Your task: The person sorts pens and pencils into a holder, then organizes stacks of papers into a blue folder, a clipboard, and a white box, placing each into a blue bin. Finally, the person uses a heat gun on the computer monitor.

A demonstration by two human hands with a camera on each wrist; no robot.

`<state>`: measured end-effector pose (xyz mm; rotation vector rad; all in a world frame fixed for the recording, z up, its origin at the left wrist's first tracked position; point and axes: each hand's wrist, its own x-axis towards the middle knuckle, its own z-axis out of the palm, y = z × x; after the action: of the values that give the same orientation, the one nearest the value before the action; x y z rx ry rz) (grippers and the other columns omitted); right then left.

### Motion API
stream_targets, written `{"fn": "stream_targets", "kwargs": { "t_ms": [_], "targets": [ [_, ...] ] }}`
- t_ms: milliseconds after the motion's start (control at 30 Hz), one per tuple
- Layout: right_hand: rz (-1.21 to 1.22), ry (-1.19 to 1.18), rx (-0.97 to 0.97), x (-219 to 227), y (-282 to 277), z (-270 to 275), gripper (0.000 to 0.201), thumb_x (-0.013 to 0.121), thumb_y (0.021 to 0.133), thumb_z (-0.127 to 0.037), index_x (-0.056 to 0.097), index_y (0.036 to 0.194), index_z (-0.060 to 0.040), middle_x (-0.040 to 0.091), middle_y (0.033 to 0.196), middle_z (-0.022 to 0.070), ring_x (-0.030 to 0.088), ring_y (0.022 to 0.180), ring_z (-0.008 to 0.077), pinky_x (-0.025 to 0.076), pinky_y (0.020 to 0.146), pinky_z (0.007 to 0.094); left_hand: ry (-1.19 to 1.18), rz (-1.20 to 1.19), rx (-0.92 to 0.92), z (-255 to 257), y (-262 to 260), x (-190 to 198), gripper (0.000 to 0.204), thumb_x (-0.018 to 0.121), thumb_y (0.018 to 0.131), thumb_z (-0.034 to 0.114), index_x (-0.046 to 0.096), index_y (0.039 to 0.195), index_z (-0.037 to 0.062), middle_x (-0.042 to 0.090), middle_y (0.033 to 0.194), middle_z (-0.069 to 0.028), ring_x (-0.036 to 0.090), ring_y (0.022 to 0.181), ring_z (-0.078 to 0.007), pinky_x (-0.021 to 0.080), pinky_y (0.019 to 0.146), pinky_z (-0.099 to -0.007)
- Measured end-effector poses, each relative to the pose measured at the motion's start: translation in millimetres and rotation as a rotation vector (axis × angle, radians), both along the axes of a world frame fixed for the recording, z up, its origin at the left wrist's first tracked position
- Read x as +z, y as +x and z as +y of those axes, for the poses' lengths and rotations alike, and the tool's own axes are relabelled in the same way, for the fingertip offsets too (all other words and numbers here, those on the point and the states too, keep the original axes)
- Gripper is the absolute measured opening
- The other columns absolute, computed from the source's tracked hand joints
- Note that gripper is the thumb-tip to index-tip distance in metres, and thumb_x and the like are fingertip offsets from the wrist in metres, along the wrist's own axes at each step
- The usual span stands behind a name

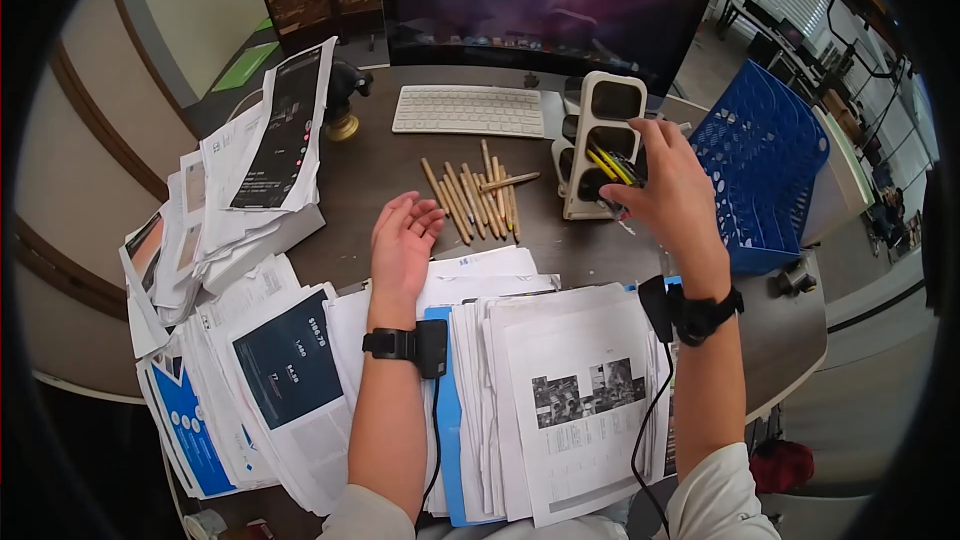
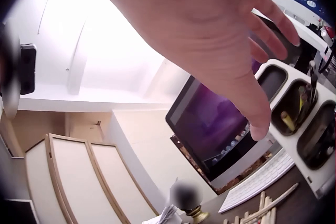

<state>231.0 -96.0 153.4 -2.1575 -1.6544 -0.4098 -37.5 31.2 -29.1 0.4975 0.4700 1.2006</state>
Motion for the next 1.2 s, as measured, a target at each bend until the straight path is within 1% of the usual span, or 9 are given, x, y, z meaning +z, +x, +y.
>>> {"fn": "stream_targets", "kwargs": {
  "t_ms": [100, 233, 500, 600, 667, 733, 833, 1000, 1200],
  "targets": [
    [0.231, -0.015, 0.296, -9, -23, 13, 0.044, 0.077, 0.083, -0.015, 0.06, 0.121, -0.0028, 0.062, 0.116, 0.0165, 0.065, 0.097, 0.0381, 0.053, 0.086, 0.0427, -0.012, 0.021, 0.013, -1, 1, 3, 0.022, 0.057, 0.1, 0.014, 0.056, 0.118, 0.0014, 0.064, 0.106, -0.0146, 0.065, 0.097, -0.0266, 0.054, 0.086, -0.0367],
    [0.407, -0.132, 0.624, -90, -29, 66, 0.028, 0.065, 0.094, -0.018, 0.063, 0.115, -0.0001, 0.061, 0.118, 0.0209, 0.064, 0.099, 0.041, 0.052, 0.089, 0.045, 0.012, 0.104, 0.023, -2, 4, 4, 0.025, 0.059, 0.099, 0.015, 0.056, 0.12, 0.0018, 0.063, 0.114, -0.0153, 0.064, 0.102, -0.0281, 0.052, 0.088, -0.0377],
    [0.343, -0.325, 0.493, -143, -20, 103, 0.03, 0.063, 0.096, -0.026, 0.067, 0.109, 0.0004, 0.057, 0.128, 0.0248, 0.061, 0.111, 0.0411, 0.05, 0.096, 0.0455, 0.004, 0.146, -0.011, -2, 7, 5, 0.04, 0.056, 0.101, 0.016, 0.042, 0.136, 0.0005, 0.051, 0.136, -0.0262, 0.062, 0.11, -0.0338, 0.051, 0.088, -0.0393],
    [0.426, -0.288, 0.566, -143, -20, 85, 0.03, 0.068, 0.092, -0.022, 0.065, 0.115, -0.0019, 0.059, 0.127, 0.0256, 0.061, 0.109, 0.0428, 0.05, 0.095, 0.0461, 0.025, 0.156, -0.013, -1, 7, 2, 0.049, 0.059, 0.1, 0.016, 0.035, 0.139, -0.0012, 0.05, 0.133, -0.0251, 0.065, 0.105, -0.0315, 0.051, 0.084, -0.0367],
    [0.306, 0.001, 0.54, -151, -21, 78, 0.045, 0.076, 0.087, -0.022, 0.059, 0.122, -0.0006, 0.064, 0.119, 0.0257, 0.062, 0.112, 0.0396, 0.051, 0.094, 0.043, 0.031, 0.179, -0.006, -1, 8, 0, 0.047, 0.059, 0.1, 0.016, 0.037, 0.138, -0.0004, 0.052, 0.133, -0.0249, 0.065, 0.105, -0.0305, 0.051, 0.084, -0.0362],
    [0.417, -0.111, 0.4, -150, -25, 74, 0.052, 0.076, 0.087, -0.024, 0.054, 0.127, 0.0009, 0.064, 0.117, 0.0263, 0.063, 0.109, 0.0406, 0.052, 0.093, 0.0438, 0.04, 0.199, 0.002, -2, 10, -2, 0.045, 0.059, 0.1, 0.016, 0.039, 0.137, 0.0004, 0.054, 0.133, -0.0248, 0.065, 0.104, -0.0295, 0.052, 0.083, -0.0356],
    [0.396, -0.23, 0.246, -153, -32, 79, 0.056, 0.08, 0.084, -0.027, 0.051, 0.115, 0.0097, 0.064, 0.104, 0.0305, 0.063, 0.101, 0.0442, 0.052, 0.089, 0.047, 0.137, 0.427, 0.108, -3, 20, -3, 0.049, 0.062, 0.098, 0.013, 0.037, 0.138, 0.0006, 0.058, 0.125, -0.0206, 0.066, 0.097, -0.0234, 0.053, 0.077, -0.0316],
    [0.445, -0.488, 0.12, -139, -35, 93, 0.056, 0.082, 0.082, -0.028, 0.055, 0.115, 0.0072, 0.065, 0.113, 0.0306, 0.065, 0.109, 0.0437, 0.055, 0.094, 0.0469, 0.138, 0.588, 0.117, 5, 24, -5, 0.051, 0.063, 0.096, 0.011, 0.036, 0.138, -0.001, 0.058, 0.111, -0.0146, 0.062, 0.087, -0.0188, 0.054, 0.068, -0.0303],
    [0.476, -0.434, 0.205, -155, -24, 92, 0.052, 0.079, 0.085, -0.029, 0.059, 0.118, 0.006, 0.066, 0.115, 0.0299, 0.065, 0.11, 0.0434, 0.054, 0.096, 0.0465, 0.093, 0.998, -0.007, 17, 37, 21, 0.061, 0.067, 0.091, 0.021, 0.037, 0.137, -0.006, 0.059, 0.112, -0.0174, 0.062, 0.087, -0.0196, 0.055, 0.059, -0.0309]
  ]
}}
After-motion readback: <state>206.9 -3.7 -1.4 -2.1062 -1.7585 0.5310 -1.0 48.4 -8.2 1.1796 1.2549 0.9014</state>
